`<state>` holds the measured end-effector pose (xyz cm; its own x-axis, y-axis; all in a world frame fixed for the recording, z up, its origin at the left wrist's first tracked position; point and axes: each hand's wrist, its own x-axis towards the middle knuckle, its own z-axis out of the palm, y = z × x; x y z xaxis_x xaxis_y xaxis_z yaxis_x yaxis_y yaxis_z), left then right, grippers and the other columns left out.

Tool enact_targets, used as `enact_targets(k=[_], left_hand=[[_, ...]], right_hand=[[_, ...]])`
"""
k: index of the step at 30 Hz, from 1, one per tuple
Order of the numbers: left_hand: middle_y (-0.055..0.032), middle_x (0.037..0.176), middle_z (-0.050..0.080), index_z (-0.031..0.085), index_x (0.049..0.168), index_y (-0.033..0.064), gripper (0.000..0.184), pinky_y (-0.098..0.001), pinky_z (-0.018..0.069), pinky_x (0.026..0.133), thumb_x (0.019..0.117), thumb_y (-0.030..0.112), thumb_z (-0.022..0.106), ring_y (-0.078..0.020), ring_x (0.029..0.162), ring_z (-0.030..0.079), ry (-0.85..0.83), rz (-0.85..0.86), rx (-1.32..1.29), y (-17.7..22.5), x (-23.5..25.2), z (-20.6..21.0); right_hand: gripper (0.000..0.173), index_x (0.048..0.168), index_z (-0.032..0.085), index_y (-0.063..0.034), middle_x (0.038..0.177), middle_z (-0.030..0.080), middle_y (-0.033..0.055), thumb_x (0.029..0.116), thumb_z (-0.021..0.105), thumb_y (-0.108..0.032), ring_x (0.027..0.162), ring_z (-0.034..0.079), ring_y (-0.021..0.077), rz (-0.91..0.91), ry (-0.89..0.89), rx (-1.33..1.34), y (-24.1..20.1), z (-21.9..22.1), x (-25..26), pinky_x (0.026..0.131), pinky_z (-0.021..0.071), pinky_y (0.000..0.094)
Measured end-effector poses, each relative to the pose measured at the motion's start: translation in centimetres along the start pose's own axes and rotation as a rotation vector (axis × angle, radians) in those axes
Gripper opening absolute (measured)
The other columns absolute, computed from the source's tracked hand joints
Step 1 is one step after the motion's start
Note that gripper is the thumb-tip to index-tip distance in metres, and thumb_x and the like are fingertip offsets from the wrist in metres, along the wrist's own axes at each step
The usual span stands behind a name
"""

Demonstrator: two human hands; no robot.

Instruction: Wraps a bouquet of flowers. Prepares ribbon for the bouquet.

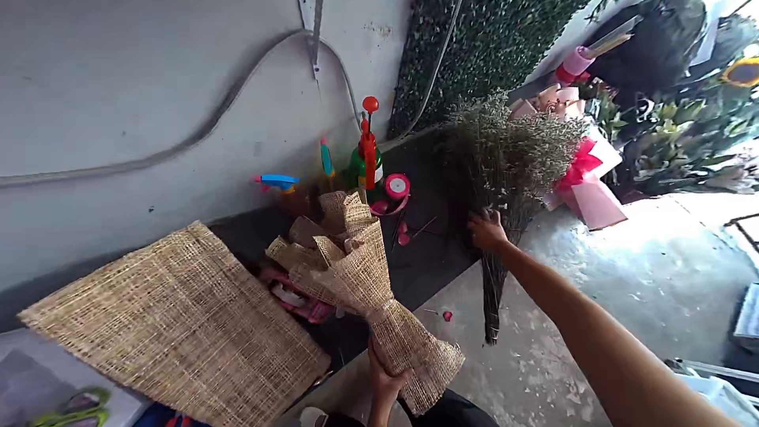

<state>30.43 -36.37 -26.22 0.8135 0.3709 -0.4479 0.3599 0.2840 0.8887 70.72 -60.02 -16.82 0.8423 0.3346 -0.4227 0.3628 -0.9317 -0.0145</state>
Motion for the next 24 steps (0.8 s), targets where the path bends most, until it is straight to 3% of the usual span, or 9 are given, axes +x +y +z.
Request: enact_targets(k=[5,7,10,12,13,16,18,22,24], left_hand=[[-0.0283,0.161,0.026,-0.004,0.160,-0.0001,0.149,-0.0366,0.0447,0.113,0.0491,0.012,0.094,-0.0253,0.143,0.044,0.004,-0.013,0.011,-0.6,0.3,0.8],[-0.0309,0.161,0.025,-0.005,0.159,-0.0042,0.148,-0.0366,0.0424,0.114,0.0489,0.009,0.093,-0.0270,0.144,0.042,-0.005,-0.014,0.039,0.0,0.2,0.8],[-0.0331,0.161,0.021,-0.006,0.158,-0.0070,0.151,-0.0353,0.0411,0.115,0.0469,0.013,0.094,-0.0273,0.145,0.039,-0.006,-0.003,0.045,0.7,-0.4,0.3],[-0.0340,0.161,0.018,-0.003,0.158,-0.0076,0.153,-0.0384,0.0417,0.114,0.0464,0.022,0.097,-0.0302,0.146,0.036,0.031,-0.003,0.064,0.7,-1.1,-0.1],[-0.0344,0.162,0.017,-0.002,0.158,-0.0082,0.153,-0.0408,0.0395,0.116,0.0469,0.027,0.097,-0.0325,0.148,0.033,0.057,0.005,0.089,0.8,-1.5,-0.2],[-0.0393,0.160,0.014,0.000,0.156,-0.0137,0.149,-0.0479,0.0277,0.122,0.0536,0.041,0.093,-0.0419,0.152,0.022,0.165,0.091,0.226,2.0,-3.5,-0.1],[-0.0418,0.156,0.024,0.018,0.150,-0.0192,0.129,-0.0487,0.0243,0.123,0.0650,0.049,0.087,-0.0435,0.150,0.026,0.302,0.299,0.390,3.4,-4.2,0.2],[-0.0128,0.150,0.047,0.047,0.138,0.0057,0.062,-0.0373,0.0293,0.122,0.0953,0.047,0.064,-0.0166,0.147,0.036,0.382,0.677,0.449,10.8,-3.6,1.2],[-0.0059,0.158,0.042,0.044,0.148,0.0129,0.067,-0.0385,0.0309,0.123,0.0963,0.051,0.064,-0.0145,0.150,0.033,0.233,0.708,0.278,15.1,-3.3,1.7]], right_hand=[[0.029,0.122,0.070,0.0003,0.133,0.062,0.0268,0.0979,0.062,-0.013,0.137,0.043,0.0516,-0.065,0.269,0.227,-9.1,-2.0,6.8,0.112,0.0222,0.0758],[0.053,0.141,0.054,0.0043,0.143,0.052,0.0331,0.0985,0.065,-0.025,0.139,0.040,0.0545,-0.011,0.285,0.478,-12.8,-2.9,11.6,0.110,0.0269,0.0761],[0.100,0.162,0.026,-0.0133,0.164,0.019,0.0321,0.0829,0.085,-0.027,0.144,0.025,0.0620,0.130,0.188,0.733,-17.0,-3.0,17.7,0.103,0.0319,0.0810],[0.104,0.163,0.025,-0.0241,0.167,0.006,0.0302,0.0798,0.087,-0.024,0.143,0.022,0.0638,0.136,0.096,0.576,-18.1,-1.6,19.8,0.102,0.0278,0.0827],[0.097,0.160,0.034,-0.0231,0.165,0.014,0.0332,0.0788,0.087,-0.023,0.141,0.026,0.0637,0.133,0.137,0.532,-18.2,-1.0,19.9,0.102,0.0273,0.0829],[0.078,0.147,0.054,-0.0130,0.154,0.031,0.0398,0.0771,0.087,-0.025,0.138,0.034,0.0621,0.184,0.279,0.631,-17.2,0.4,17.9,0.104,0.0288,0.0808],[0.079,0.141,0.057,-0.0108,0.152,0.033,0.0395,0.0713,0.090,-0.025,0.137,0.036,0.0606,0.195,0.411,0.762,-16.0,0.6,15.2,0.102,0.0327,0.0799],[0.095,0.140,0.048,0.0047,0.148,0.035,0.0390,0.0584,0.093,-0.015,0.135,0.042,0.0528,-0.167,0.760,0.930,-13.9,-0.4,3.8,0.104,0.0459,0.0620],[0.089,0.135,0.047,0.0049,0.145,0.040,0.0353,0.0623,0.093,-0.018,0.136,0.042,0.0471,-0.541,0.707,0.934,-13.9,-0.7,-4.4,0.108,0.0436,0.0588]])
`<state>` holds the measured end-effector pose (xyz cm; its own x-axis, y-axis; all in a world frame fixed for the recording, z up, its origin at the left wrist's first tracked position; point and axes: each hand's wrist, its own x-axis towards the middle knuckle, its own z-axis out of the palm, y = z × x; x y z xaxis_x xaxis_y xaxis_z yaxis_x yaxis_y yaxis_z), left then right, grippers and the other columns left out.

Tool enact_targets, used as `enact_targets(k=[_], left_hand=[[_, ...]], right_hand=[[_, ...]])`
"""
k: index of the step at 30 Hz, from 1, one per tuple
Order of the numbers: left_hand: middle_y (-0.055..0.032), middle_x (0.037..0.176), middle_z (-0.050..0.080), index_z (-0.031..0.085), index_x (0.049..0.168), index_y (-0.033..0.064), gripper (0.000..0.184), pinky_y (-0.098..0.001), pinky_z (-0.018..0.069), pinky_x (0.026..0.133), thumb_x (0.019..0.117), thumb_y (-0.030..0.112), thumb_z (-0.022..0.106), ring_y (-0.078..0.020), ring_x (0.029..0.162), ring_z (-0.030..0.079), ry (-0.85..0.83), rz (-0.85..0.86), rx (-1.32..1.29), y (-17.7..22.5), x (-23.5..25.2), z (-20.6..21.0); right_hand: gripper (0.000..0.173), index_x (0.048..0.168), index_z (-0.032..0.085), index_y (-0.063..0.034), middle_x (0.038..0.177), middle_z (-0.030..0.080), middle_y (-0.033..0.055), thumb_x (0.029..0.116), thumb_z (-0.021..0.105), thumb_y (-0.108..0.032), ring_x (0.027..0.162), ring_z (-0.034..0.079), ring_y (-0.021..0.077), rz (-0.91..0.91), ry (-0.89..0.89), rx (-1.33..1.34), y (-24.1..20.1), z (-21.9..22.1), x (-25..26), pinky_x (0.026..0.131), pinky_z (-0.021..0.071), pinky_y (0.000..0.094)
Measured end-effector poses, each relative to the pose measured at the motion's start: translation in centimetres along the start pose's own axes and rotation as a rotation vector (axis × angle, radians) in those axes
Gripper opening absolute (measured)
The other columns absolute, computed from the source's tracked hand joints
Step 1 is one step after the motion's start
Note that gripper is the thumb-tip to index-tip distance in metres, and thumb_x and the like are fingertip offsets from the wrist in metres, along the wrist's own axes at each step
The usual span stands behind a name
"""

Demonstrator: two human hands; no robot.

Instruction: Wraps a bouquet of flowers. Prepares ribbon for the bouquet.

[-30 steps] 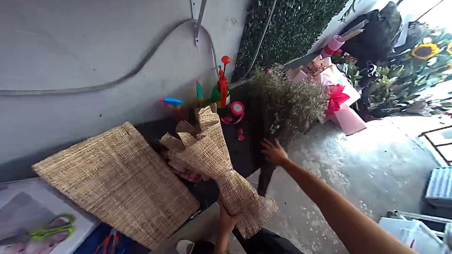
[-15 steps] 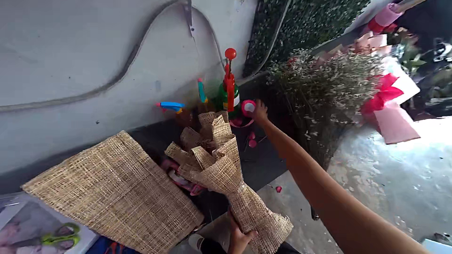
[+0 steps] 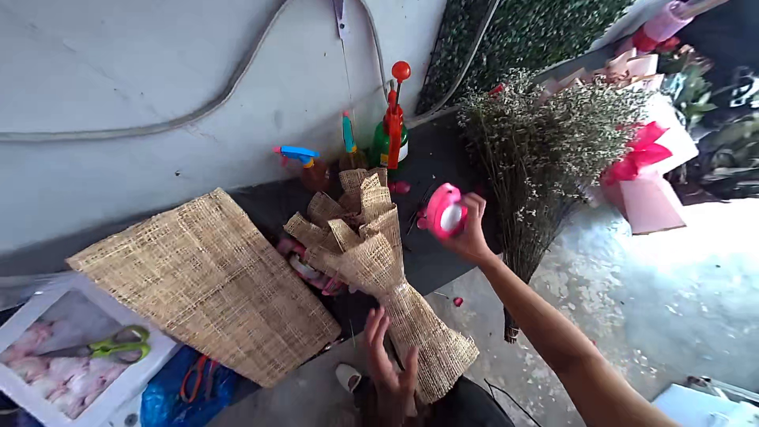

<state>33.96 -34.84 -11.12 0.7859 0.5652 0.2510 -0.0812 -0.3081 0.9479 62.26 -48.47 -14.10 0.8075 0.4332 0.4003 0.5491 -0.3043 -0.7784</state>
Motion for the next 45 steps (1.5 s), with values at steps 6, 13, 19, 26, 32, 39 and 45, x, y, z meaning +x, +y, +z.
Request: enact_targets(k=[6,13,19,26,32,39,45], left_hand=[[-0.0229,0.125,0.066,0.049,0.136,-0.0177,0.069,-0.0282,0.0523,0.101,0.0853,0.022,0.073,-0.0110,0.114,0.066,-0.432,-0.200,-0.252,4.7,1.6,-2.1],[-0.0197,0.128,0.060,0.036,0.143,-0.0144,0.062,-0.0280,0.0532,0.100,0.0914,0.011,0.059,-0.0102,0.114,0.063,0.175,-0.607,-0.433,7.4,-9.1,-5.8],[-0.0181,0.127,0.060,0.039,0.143,-0.0101,0.050,-0.0333,0.0547,0.097,0.0997,0.011,0.050,-0.0149,0.112,0.063,0.169,-0.638,-0.512,5.9,-10.9,-11.3],[0.0067,0.074,0.060,0.050,0.116,0.0056,0.027,-0.0264,0.0579,0.073,0.1053,0.004,0.026,-0.0058,0.068,0.063,0.470,-0.544,-0.662,3.7,-7.4,-21.8],[0.0106,0.084,0.068,0.052,0.128,0.0016,0.042,-0.0269,0.0594,0.078,0.1083,0.012,0.017,-0.0039,0.075,0.067,0.590,-0.291,-0.586,1.7,-8.5,-32.0],[0.0052,0.094,0.073,0.055,0.130,-0.0017,0.047,-0.0222,0.0589,0.072,0.1093,0.024,0.021,-0.0024,0.082,0.070,0.622,-0.306,-0.349,0.8,-11.8,-39.5],[0.0079,0.081,0.066,0.056,0.127,-0.0063,0.043,-0.0180,0.0567,0.065,0.1095,0.019,0.025,0.0021,0.071,0.065,0.812,-0.217,-0.226,1.1,-16.7,-45.9]], right_hand=[[0.090,0.141,0.042,-0.0116,0.135,0.046,0.0224,0.0705,0.092,-0.036,0.124,0.054,0.0213,-0.089,-0.387,0.204,-16.1,-0.3,-14.5,0.106,0.0468,0.0298],[0.078,0.148,0.034,0.0048,0.130,0.055,0.0174,0.0846,0.073,-0.018,0.102,0.064,0.0210,0.878,-0.234,0.507,-24.9,2.1,-20.7,0.080,0.0583,0.0379],[0.042,0.118,0.063,0.0068,0.103,0.071,0.0128,0.0823,0.078,-0.010,0.092,0.070,0.0143,0.796,-0.383,0.514,-28.1,5.3,-22.6,0.086,0.0595,0.0340],[0.046,0.120,0.063,0.0052,0.102,0.071,0.0154,0.0775,0.079,-0.004,0.090,0.070,0.0185,0.661,-0.239,0.315,-28.5,2.3,-22.4,0.083,0.0594,0.0389],[0.047,0.121,0.061,0.0046,0.103,0.072,0.0089,0.0775,0.074,-0.009,0.093,0.071,0.0125,0.584,0.102,0.346,-27.6,-2.3,-23.8,0.084,0.0607,0.0328],[0.063,0.127,0.056,-0.0029,0.103,0.072,-0.0028,0.0674,0.074,-0.013,0.090,0.071,0.0064,0.377,0.234,0.490,-30.3,-4.5,-21.7,0.077,0.0626,0.0276],[0.052,0.119,0.062,-0.0074,0.096,0.074,-0.0079,0.0682,0.074,-0.012,0.086,0.072,0.0029,0.220,0.159,0.511,-31.8,-2.6,-19.0,0.077,0.0621,0.0235]])
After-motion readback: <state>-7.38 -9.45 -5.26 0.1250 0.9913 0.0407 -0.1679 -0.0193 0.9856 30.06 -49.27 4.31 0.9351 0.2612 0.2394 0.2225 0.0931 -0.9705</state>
